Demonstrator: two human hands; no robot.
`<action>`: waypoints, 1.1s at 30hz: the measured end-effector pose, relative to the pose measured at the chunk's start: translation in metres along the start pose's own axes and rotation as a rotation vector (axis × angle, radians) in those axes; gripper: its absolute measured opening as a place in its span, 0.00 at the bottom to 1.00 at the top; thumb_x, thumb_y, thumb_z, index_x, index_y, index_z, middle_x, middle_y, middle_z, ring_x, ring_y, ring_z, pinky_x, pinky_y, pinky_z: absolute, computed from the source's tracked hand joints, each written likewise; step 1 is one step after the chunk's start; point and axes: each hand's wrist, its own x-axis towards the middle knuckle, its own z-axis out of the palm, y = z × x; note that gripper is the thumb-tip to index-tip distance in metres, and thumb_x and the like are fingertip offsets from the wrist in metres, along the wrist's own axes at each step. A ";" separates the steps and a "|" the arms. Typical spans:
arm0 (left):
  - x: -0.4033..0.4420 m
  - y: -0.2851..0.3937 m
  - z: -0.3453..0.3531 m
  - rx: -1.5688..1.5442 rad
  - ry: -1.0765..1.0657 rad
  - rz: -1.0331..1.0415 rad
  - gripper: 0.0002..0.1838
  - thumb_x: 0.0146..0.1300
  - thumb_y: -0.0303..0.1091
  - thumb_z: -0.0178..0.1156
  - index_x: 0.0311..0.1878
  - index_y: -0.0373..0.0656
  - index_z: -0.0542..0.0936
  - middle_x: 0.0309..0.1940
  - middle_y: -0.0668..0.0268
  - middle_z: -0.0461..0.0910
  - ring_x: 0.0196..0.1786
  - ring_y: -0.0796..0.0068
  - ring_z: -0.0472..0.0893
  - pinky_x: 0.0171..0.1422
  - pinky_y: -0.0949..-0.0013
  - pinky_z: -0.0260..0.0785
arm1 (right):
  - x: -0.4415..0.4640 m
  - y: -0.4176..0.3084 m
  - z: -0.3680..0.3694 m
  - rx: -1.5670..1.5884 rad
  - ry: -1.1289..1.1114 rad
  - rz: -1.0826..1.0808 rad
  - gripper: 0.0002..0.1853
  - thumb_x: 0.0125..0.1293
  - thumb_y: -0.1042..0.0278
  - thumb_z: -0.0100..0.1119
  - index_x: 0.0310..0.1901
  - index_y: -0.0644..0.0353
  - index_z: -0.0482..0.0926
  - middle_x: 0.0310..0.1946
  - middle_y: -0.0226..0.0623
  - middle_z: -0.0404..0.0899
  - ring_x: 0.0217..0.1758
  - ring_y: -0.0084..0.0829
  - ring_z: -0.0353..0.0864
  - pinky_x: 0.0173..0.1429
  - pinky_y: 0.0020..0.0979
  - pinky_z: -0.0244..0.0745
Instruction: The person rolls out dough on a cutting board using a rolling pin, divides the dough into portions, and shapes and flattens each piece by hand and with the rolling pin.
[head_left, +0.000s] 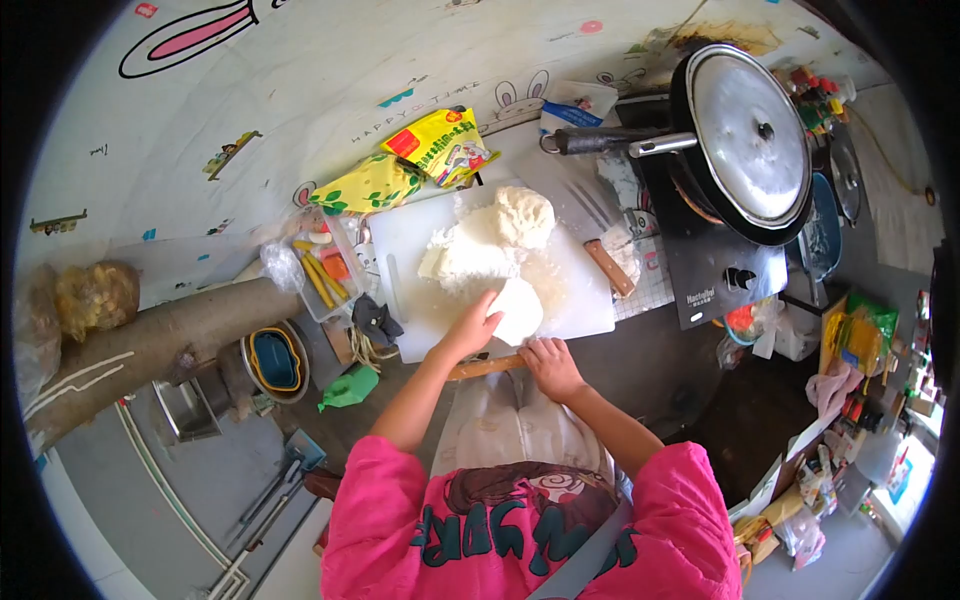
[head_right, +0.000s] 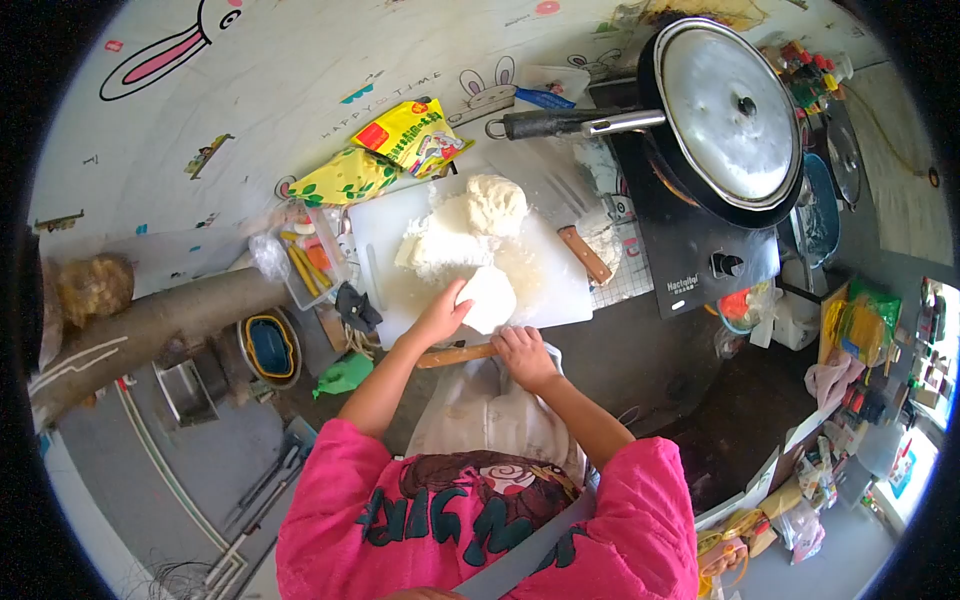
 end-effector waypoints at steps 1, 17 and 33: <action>0.003 -0.010 0.001 -0.125 0.018 -0.102 0.16 0.67 0.29 0.55 0.56 0.38 0.67 0.35 0.53 0.80 0.33 0.54 0.82 0.39 0.58 0.72 | 0.000 0.001 -0.002 0.012 0.003 -0.004 0.14 0.58 0.66 0.51 0.47 0.54 0.76 0.41 0.32 0.73 0.49 0.32 0.73 0.56 0.37 0.65; -0.007 -0.044 0.040 0.682 0.615 -0.006 0.39 0.61 0.39 0.59 0.71 0.34 0.56 0.73 0.51 0.52 0.76 0.52 0.52 0.75 0.42 0.43 | 0.086 0.055 -0.004 0.085 0.021 0.179 0.24 0.52 0.61 0.64 0.50 0.61 0.72 0.47 0.41 0.72 0.55 0.41 0.70 0.60 0.42 0.62; -0.010 -0.055 0.056 0.610 0.793 -0.097 0.40 0.58 0.41 0.60 0.68 0.28 0.58 0.72 0.42 0.51 0.75 0.47 0.52 0.75 0.47 0.47 | 0.091 0.058 0.026 0.115 0.341 0.458 0.31 0.58 0.59 0.62 0.60 0.63 0.65 0.62 0.48 0.64 0.68 0.48 0.60 0.71 0.57 0.47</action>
